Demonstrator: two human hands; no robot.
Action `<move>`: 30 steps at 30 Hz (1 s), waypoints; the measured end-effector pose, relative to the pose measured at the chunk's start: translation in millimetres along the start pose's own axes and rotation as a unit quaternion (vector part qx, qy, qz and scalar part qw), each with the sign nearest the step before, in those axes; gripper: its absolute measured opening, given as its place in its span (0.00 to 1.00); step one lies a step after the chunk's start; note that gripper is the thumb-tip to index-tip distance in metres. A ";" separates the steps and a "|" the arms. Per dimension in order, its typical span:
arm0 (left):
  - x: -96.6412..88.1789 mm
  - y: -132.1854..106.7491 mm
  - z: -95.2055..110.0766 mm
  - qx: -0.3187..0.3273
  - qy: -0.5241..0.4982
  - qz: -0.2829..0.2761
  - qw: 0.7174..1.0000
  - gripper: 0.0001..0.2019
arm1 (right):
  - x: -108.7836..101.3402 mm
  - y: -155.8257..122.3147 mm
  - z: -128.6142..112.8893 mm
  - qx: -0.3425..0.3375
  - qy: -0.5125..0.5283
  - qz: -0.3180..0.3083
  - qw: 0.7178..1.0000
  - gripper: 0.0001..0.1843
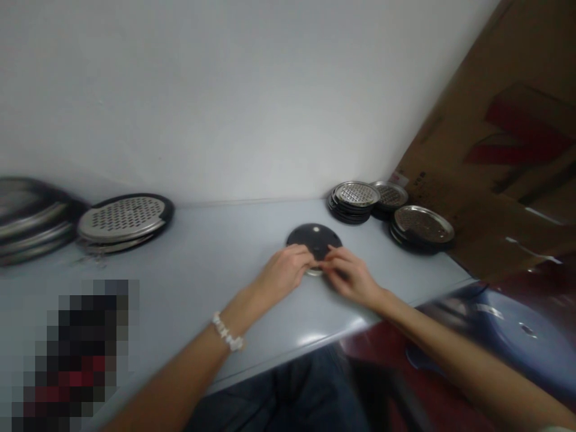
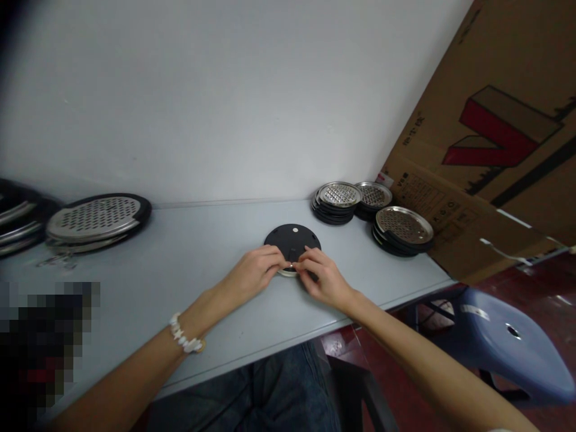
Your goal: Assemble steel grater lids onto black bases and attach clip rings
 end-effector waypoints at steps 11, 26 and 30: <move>1.8 4.4 5.7 0.013 0.003 -0.017 1.000 0.11 | -5.0 -2.2 4.3 0.005 0.010 0.008 1.000 0.08; 11.9 10.1 10.1 0.022 -0.002 -0.009 1.000 0.09 | -12.5 -11.1 20.0 0.031 0.030 0.001 0.999 0.07; 14.3 13.6 7.9 0.044 -0.008 -0.019 0.999 0.09 | -14.9 -11.8 22.7 0.029 0.033 0.002 0.999 0.07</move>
Point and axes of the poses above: each hand's wrist, its own y-axis towards the middle knuckle, its own x-axis out of the palm, z = x × y, the point moved 9 cm from there along y, towards the middle knuckle, and after that the axes turned 2 degrees about -y, right-handed, at the moved point
